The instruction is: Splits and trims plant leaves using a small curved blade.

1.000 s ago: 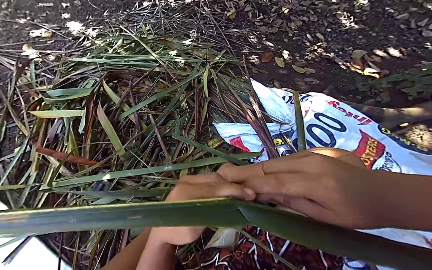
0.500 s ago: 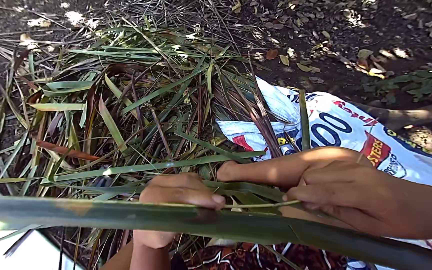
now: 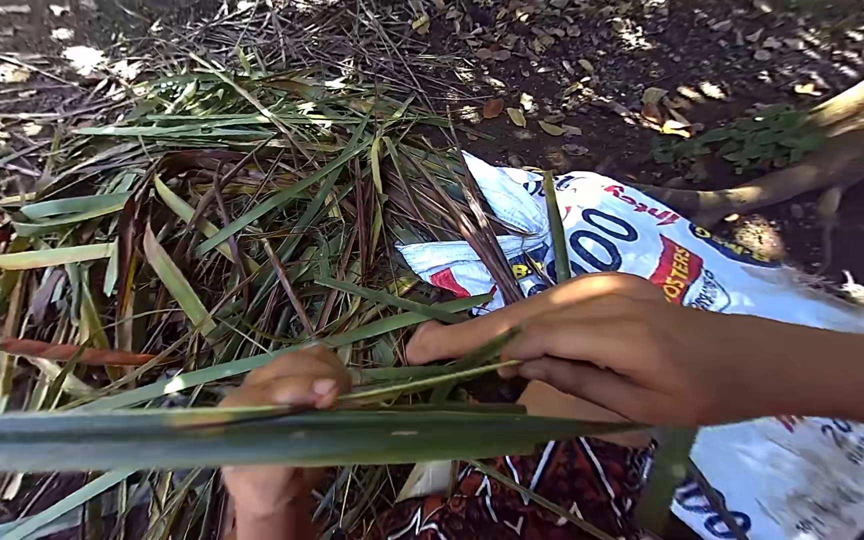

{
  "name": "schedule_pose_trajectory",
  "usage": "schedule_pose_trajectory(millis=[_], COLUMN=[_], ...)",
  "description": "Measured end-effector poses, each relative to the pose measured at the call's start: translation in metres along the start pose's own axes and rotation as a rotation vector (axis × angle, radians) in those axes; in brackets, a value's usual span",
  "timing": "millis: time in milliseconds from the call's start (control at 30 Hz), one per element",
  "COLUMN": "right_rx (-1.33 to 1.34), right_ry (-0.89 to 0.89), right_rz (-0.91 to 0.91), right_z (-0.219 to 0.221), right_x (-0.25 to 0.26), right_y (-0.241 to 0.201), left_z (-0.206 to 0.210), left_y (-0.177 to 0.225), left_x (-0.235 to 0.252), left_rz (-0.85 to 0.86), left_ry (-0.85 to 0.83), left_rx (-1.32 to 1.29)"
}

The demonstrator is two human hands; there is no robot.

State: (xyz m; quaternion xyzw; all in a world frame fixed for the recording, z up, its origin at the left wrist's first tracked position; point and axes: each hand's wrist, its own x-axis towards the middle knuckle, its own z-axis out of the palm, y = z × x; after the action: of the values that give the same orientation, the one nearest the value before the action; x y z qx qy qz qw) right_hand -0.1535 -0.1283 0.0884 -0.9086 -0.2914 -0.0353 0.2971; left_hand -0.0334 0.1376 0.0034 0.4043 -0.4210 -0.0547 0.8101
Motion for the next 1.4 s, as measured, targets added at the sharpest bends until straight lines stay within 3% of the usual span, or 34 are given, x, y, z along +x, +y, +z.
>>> schedule_pose_trajectory(millis=[200,300,467,833,967,1067,1233,1400], right_rx=[0.123,0.095,0.067,-0.255,-0.07,0.1,0.042,0.066], right_ry=[-0.051,-0.013,0.045,0.169,0.101,0.039,0.115,0.126], right_rz=[0.111,0.096,0.078,0.042,0.038,-0.014,-0.021,0.031], right_z=[-0.013,-0.015,-0.014,-0.001,0.011,0.021,0.015,0.012], right_x=[0.0,-0.002,-0.003,0.002,0.017,0.029,0.021,-0.002], right_y=[-0.011,-0.011,-0.009,-0.011,-0.014,-0.011,-0.012,-0.013], left_z=[-0.004,-0.006,-0.015,-0.025,-0.01,0.005,0.004,-0.002], left_y=[0.002,0.003,0.003,0.01,0.009,0.001,0.012,0.026], left_x=[0.002,0.005,0.007,0.007,0.003,-0.003,-0.002,-0.001], left_rz=[0.03,0.016,0.096,0.16,0.047,-0.026,0.015,0.075], left_ry=[0.029,0.086,0.062,-0.017,-0.07,-0.155,-0.178,-0.079], left_rx=[0.044,-0.034,0.081,0.133,0.24,0.103,0.11,0.042])
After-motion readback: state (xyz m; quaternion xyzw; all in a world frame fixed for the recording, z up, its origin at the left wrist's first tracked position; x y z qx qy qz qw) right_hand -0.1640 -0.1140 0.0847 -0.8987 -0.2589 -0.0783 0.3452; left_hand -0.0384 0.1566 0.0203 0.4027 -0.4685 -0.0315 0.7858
